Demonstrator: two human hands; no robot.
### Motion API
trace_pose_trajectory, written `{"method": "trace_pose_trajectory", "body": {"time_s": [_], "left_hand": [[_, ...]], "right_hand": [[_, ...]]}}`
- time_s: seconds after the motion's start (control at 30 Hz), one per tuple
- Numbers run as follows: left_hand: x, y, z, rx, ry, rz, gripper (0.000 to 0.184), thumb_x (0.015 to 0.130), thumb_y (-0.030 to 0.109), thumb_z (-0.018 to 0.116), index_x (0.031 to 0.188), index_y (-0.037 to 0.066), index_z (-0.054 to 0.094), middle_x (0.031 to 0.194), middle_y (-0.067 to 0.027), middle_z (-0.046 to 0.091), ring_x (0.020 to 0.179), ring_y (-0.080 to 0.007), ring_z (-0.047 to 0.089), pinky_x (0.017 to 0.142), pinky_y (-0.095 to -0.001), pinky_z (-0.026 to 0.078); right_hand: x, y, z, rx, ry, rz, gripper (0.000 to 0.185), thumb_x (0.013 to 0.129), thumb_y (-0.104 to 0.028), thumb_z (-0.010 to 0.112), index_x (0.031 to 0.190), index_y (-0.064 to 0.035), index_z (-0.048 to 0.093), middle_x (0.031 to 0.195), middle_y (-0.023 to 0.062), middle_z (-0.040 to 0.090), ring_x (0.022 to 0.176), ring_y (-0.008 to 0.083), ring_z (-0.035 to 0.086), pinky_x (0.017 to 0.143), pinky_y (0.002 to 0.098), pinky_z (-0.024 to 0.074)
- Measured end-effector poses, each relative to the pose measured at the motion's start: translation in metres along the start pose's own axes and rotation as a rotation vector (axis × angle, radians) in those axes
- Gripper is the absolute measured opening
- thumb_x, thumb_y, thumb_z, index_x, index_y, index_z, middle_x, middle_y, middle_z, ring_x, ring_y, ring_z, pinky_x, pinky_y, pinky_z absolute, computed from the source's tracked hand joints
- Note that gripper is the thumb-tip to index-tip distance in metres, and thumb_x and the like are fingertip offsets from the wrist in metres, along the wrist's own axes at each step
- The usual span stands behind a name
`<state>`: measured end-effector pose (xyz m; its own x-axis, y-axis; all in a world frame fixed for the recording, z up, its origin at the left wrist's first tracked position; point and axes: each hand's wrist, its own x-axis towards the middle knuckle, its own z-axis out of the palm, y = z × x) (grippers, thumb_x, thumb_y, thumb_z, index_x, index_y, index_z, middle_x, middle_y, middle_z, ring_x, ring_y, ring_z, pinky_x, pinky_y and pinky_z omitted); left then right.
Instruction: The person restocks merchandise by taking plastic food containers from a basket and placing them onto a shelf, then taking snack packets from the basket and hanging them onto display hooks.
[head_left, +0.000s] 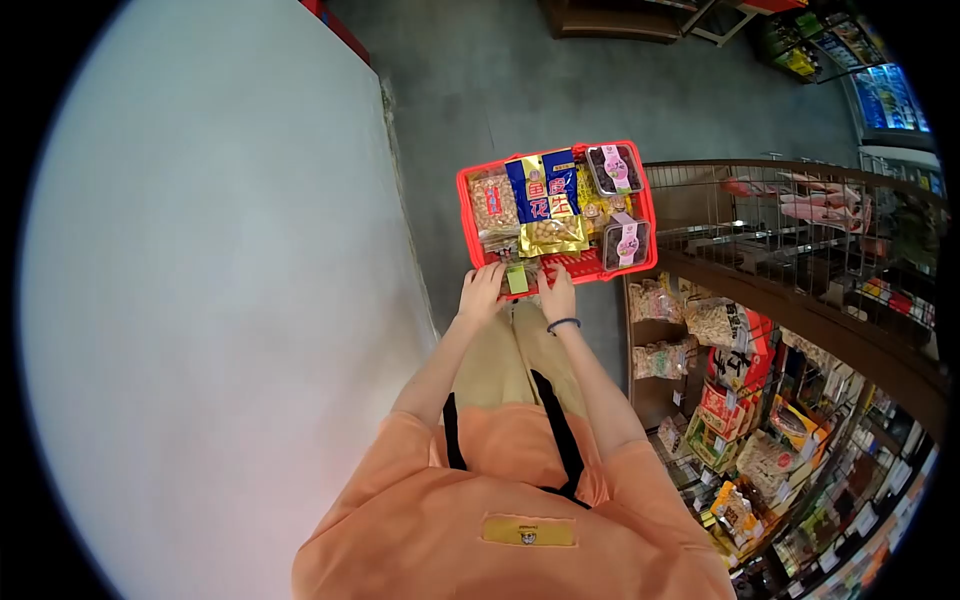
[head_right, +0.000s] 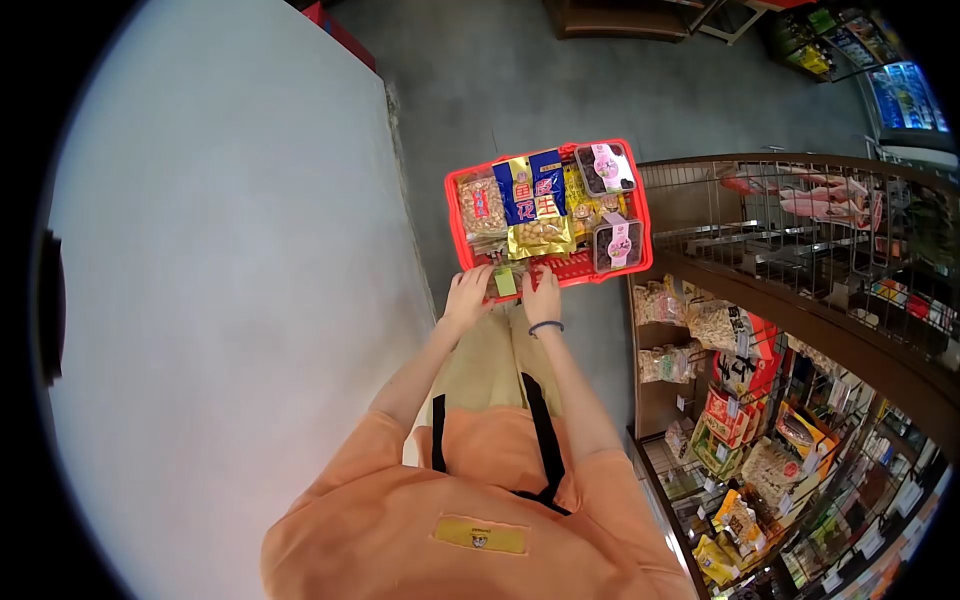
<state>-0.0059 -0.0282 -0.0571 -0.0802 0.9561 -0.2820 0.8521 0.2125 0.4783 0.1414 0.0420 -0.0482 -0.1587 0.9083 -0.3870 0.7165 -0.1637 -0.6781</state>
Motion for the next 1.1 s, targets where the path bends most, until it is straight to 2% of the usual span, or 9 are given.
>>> {"method": "trace_pose_trajectory", "body": {"time_s": [0.17,0.37,0.53,0.6,0.73,0.8,0.93,1.03,1.1], "left_hand": [[0.007,-0.005,0.006,0.033,0.014,0.099,0.062,0.059,0.012,0.063,0.116,0.005,0.041,0.114,-0.0080,0.046,0.106,-0.0215,0.042,0.090,-0.0377,0.033],[0.007,0.009,0.009,-0.010,-0.002,-0.023,0.061,0.056,0.010,0.063,0.113,0.005,0.042,0.109,-0.0079,0.046,0.099,-0.0246,0.044,0.083,-0.0378,0.037],[0.000,0.013,0.006,-0.049,0.038,0.004,0.062,0.055,0.009,0.063,0.113,0.004,0.041,0.110,-0.0078,0.045,0.099,-0.0250,0.044,0.080,-0.0368,0.043],[-0.006,0.019,0.000,-0.066,0.064,0.027,0.062,0.056,0.008,0.063,0.113,0.004,0.040,0.110,-0.0076,0.045,0.099,-0.0253,0.044,0.078,-0.0364,0.045],[-0.027,0.040,-0.018,-0.113,0.074,0.027,0.060,0.057,0.005,0.062,0.113,0.004,0.040,0.112,-0.0070,0.044,0.100,-0.0262,0.043,0.071,-0.0340,0.052],[-0.042,0.048,-0.028,-0.101,0.095,0.047,0.060,0.058,0.005,0.062,0.114,0.005,0.040,0.113,-0.0064,0.044,0.100,-0.0264,0.043,0.069,-0.0335,0.053],[-0.082,0.060,-0.038,-0.021,0.140,0.215,0.057,0.062,0.006,0.061,0.116,0.007,0.043,0.114,-0.0040,0.045,0.102,-0.0248,0.044,0.071,-0.0310,0.051],[-0.110,0.070,-0.042,0.067,0.209,0.352,0.053,0.064,0.005,0.060,0.115,0.010,0.046,0.114,-0.0031,0.047,0.106,-0.0233,0.044,0.073,-0.0262,0.050],[-0.123,0.074,-0.047,0.019,0.153,0.404,0.054,0.065,0.008,0.063,0.116,0.010,0.045,0.117,-0.0061,0.046,0.107,-0.0230,0.042,0.084,-0.0335,0.044]], "right_hand": [[0.028,0.003,0.019,-0.025,-0.119,0.158,0.039,0.081,-0.034,0.050,0.101,0.0001,0.048,0.100,0.0212,0.053,0.093,0.0359,0.052,0.079,0.0400,0.0420],[0.040,0.013,0.027,-0.081,-0.313,0.387,0.058,0.078,-0.046,0.047,0.104,0.0055,0.047,0.103,0.0267,0.051,0.096,0.0384,0.051,0.083,0.0418,0.0399],[0.030,0.013,0.020,0.185,-0.340,0.579,0.063,0.075,-0.050,0.047,0.104,0.0066,0.048,0.096,0.0260,0.055,0.093,0.0352,0.054,0.081,0.0399,0.0417],[0.023,0.015,0.019,0.095,-0.180,0.411,0.061,0.073,-0.048,0.051,0.101,0.0053,0.048,0.090,0.0228,0.058,0.086,0.0310,0.057,0.074,0.0368,0.0454],[0.011,0.015,0.010,0.390,-0.134,0.537,0.053,0.071,-0.044,0.055,0.099,0.0005,0.050,0.092,0.0166,0.058,0.080,0.0251,0.057,0.068,0.0327,0.0470],[0.009,0.018,-0.002,0.637,-0.328,0.766,0.045,0.073,-0.042,0.056,0.100,-0.0058,0.054,0.090,0.0055,0.058,0.073,0.0191,0.058,0.066,0.0352,0.0477],[-0.009,0.034,-0.017,0.937,-0.553,0.694,0.040,0.075,-0.040,0.057,0.104,-0.0137,0.055,0.089,0.0017,0.058,0.075,0.0147,0.057,0.068,0.0329,0.0482],[-0.030,0.043,-0.030,0.765,-0.585,0.698,0.057,0.067,-0.046,0.065,0.108,-0.0088,0.055,0.089,0.0016,0.052,0.080,0.0126,0.052,0.067,0.0277,0.0444],[-0.058,0.039,-0.053,0.831,-0.574,0.699,0.057,0.069,-0.046,0.064,0.108,-0.0060,0.055,0.095,0.0031,0.055,0.082,0.0121,0.052,0.069,0.0258,0.0430]]}}
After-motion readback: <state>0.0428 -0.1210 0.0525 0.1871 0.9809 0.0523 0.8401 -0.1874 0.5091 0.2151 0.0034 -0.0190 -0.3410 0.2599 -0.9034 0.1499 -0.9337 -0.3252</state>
